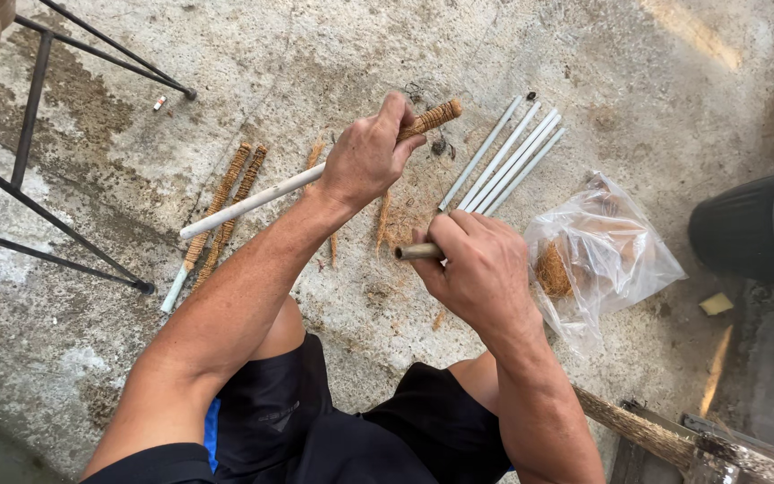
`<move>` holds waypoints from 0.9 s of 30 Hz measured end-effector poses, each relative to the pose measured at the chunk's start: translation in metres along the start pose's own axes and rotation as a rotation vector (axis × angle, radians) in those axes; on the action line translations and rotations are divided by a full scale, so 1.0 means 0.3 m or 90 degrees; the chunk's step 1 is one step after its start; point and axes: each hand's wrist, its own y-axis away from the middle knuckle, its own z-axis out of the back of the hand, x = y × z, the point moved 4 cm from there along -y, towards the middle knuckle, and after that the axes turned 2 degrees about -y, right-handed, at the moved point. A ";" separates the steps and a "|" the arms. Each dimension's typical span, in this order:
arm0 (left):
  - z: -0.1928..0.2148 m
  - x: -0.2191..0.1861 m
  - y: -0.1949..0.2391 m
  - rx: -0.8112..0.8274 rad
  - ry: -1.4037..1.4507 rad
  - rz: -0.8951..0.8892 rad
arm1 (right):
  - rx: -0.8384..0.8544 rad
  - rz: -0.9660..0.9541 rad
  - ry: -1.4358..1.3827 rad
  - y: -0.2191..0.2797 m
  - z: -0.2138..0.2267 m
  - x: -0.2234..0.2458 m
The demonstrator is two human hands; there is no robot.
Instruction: The person sits on the floor and assembles a broom by wrapping fibrous material around a white PVC pipe. They use a small metal rod to push and tighten the fibers into place, then gather more fibers from the floor to continue the wrapping process.
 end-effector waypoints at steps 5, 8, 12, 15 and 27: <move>-0.051 0.016 0.008 0.051 -0.029 -0.004 | 0.021 0.072 0.074 0.005 0.027 -0.008; -0.096 -0.013 0.017 0.087 -0.066 -0.068 | 0.004 0.125 0.099 0.011 0.052 -0.048; -0.161 -0.085 0.055 0.232 -0.076 -0.101 | -0.057 0.134 0.037 0.021 0.088 -0.132; -0.167 -0.183 0.080 0.276 -0.064 -0.226 | -0.137 0.087 -0.016 0.035 0.115 -0.210; -0.022 -0.359 0.098 0.237 0.128 -0.290 | -0.216 -0.270 -0.483 0.073 -0.008 -0.535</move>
